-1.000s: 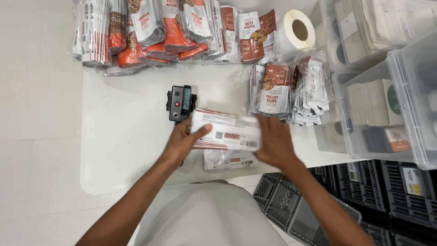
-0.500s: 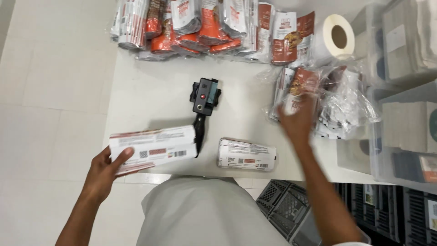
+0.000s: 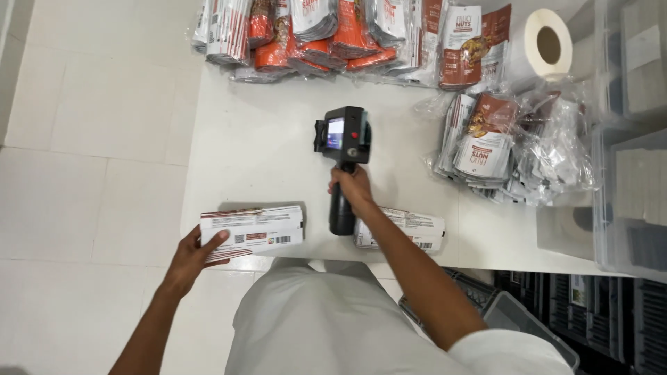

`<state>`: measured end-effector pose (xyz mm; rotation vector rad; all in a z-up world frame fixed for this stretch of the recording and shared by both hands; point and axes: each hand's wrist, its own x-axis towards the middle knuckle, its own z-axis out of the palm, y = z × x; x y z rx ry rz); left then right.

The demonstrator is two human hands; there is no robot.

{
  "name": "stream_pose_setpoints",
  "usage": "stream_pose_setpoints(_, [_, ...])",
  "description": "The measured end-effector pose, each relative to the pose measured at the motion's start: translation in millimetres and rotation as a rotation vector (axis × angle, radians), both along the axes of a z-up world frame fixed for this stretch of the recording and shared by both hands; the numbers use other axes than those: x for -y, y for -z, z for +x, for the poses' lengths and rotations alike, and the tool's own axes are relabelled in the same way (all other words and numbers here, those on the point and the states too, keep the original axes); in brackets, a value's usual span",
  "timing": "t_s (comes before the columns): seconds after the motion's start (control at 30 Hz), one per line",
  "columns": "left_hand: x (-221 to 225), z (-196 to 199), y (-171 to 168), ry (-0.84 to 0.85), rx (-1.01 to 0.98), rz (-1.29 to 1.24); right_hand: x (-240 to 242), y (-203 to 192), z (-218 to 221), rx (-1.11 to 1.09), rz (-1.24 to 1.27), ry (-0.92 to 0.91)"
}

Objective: The person organizes stacks of product labels on a table, uses a handheld printer to apply information to the labels, and handles small plastic packets of nuts.

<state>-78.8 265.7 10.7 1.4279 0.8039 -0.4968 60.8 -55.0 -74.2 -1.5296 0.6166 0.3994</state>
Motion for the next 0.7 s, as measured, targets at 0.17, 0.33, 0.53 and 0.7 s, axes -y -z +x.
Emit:
stream_pose_setpoints(0.17, [14.0,17.4,46.2,0.392,0.174,0.762,63.0,-74.0,-42.7,0.078,0.068,0.083])
stream_pose_setpoints(0.33, [173.6,47.7,40.5,0.664,0.637,0.846,130.7,-126.1,-94.2,0.061,-0.048,0.173])
stream_pose_setpoints(0.53, [308.7,61.2,72.9,1.627,0.830,0.821,169.8,-137.7,-142.1,-0.029,-0.195,0.322])
stream_pose_setpoints(0.7, [308.8,92.6,123.7,1.557,0.875,0.796,173.0,-146.1,-163.9,-0.099,-0.251,0.389])
